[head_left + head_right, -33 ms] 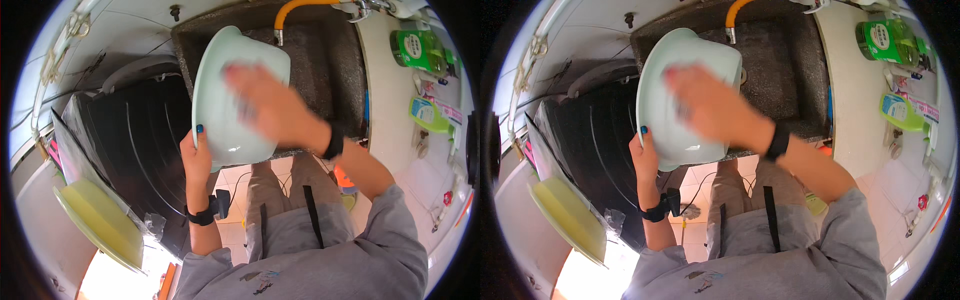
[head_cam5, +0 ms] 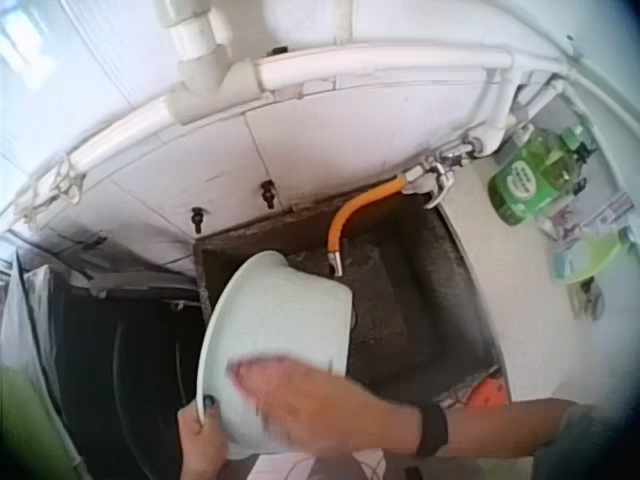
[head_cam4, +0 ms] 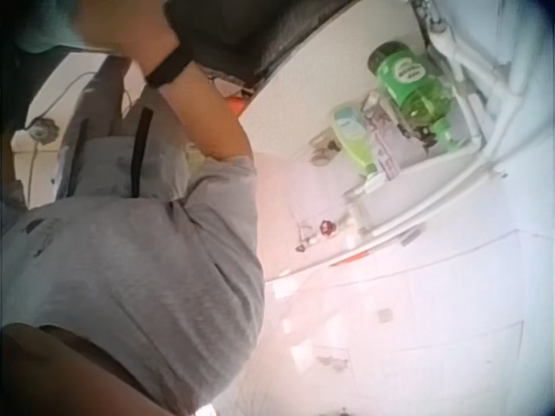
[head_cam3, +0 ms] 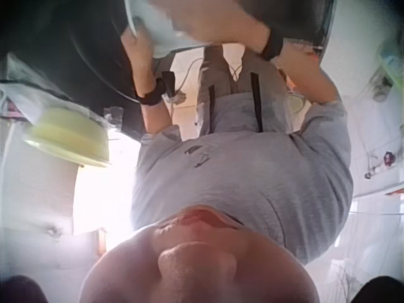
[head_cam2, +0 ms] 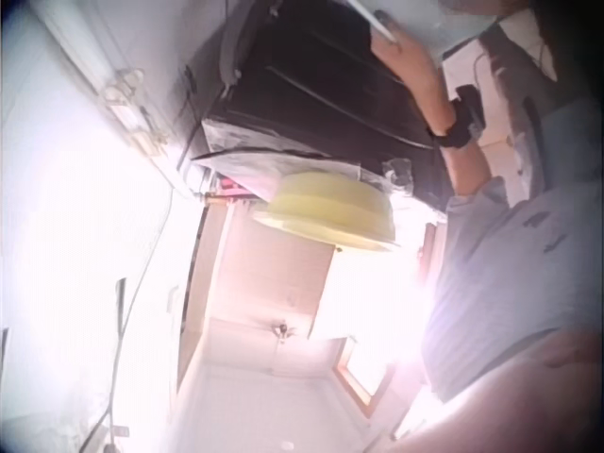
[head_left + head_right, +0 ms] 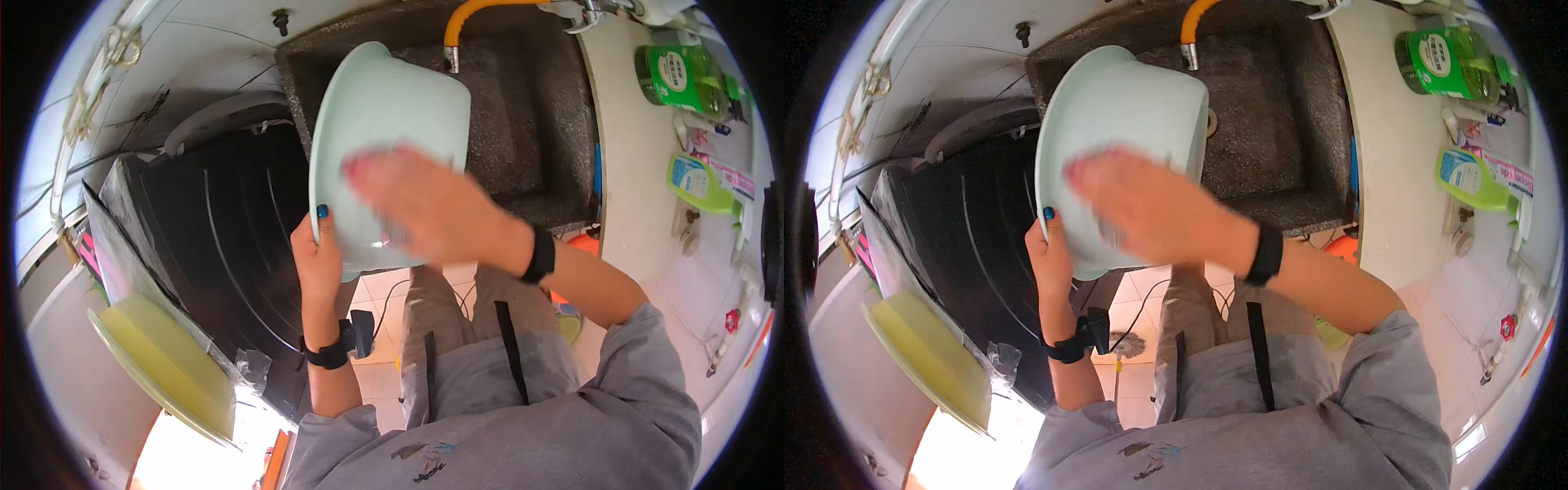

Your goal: Washing a plastic basin and a small cup in a sink using a cloth.

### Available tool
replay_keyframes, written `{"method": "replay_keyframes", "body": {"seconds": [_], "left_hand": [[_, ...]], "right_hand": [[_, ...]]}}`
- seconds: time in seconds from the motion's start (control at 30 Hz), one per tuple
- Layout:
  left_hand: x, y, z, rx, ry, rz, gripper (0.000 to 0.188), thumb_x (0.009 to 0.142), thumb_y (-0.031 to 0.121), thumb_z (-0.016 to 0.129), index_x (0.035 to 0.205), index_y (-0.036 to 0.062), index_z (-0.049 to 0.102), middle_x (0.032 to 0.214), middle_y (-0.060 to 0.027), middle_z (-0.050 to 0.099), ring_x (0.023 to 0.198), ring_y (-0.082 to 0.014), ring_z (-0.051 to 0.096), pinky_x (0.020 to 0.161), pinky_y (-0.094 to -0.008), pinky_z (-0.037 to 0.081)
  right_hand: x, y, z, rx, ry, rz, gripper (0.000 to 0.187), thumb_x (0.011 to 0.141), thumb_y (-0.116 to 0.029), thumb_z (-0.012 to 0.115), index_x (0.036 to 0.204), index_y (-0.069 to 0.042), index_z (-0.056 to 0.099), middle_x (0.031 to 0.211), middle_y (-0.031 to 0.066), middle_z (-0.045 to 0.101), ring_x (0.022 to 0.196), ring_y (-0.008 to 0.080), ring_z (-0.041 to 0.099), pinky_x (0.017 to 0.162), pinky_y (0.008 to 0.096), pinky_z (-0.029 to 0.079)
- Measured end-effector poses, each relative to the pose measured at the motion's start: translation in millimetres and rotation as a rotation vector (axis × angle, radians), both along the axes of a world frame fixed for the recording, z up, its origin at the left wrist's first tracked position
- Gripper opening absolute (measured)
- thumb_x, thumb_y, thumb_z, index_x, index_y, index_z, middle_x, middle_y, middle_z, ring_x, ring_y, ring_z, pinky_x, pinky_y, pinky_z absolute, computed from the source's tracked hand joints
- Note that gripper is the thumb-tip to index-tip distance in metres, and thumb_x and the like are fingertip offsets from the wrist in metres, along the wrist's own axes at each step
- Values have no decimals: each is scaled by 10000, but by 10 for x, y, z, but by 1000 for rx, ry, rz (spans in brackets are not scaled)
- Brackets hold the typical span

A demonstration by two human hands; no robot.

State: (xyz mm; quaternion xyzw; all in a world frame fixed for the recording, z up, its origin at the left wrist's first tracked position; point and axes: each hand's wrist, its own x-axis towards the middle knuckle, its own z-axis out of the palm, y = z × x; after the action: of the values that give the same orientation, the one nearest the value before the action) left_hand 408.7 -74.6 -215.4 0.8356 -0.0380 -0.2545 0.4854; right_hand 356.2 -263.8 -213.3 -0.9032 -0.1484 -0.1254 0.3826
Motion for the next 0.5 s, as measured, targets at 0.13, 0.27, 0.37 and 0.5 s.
{"method": "replay_keyframes", "body": {"seconds": [0.13,0.27,0.37,0.5], "left_hand": [[-36,-34,5,-17,10,-27,385,921,319,443,783,-34,510,600,45,419,592,-42,332,499,-215,292],[-53,-39,-13,49,-52,-28,384,914,319,451,791,-39,515,616,33,447,608,-49,354,517,-216,309],[-62,-48,-49,-48,-179,-71,417,908,377,435,783,-17,487,647,39,423,613,-50,338,512,-215,281],[-87,37,-44,-69,-222,-106,516,890,498,373,748,6,438,655,48,381,608,-49,317,501,-217,246]], "right_hand": [[-22,-282,-215,-66,72,-234,477,754,-143,555,1189,8,431,1183,156,469,1128,301,432,980,413,318],[97,-452,-351,185,228,-374,525,740,-170,581,1200,20,415,1199,161,461,1143,300,422,987,396,317],[23,-21,-94,102,70,91,636,711,-179,610,1268,-2,358,1285,162,396,1206,285,373,987,388,322],[334,-131,-215,-63,-90,-299,466,725,-232,571,1103,28,491,1144,165,502,1094,290,470,977,388,328]]}}
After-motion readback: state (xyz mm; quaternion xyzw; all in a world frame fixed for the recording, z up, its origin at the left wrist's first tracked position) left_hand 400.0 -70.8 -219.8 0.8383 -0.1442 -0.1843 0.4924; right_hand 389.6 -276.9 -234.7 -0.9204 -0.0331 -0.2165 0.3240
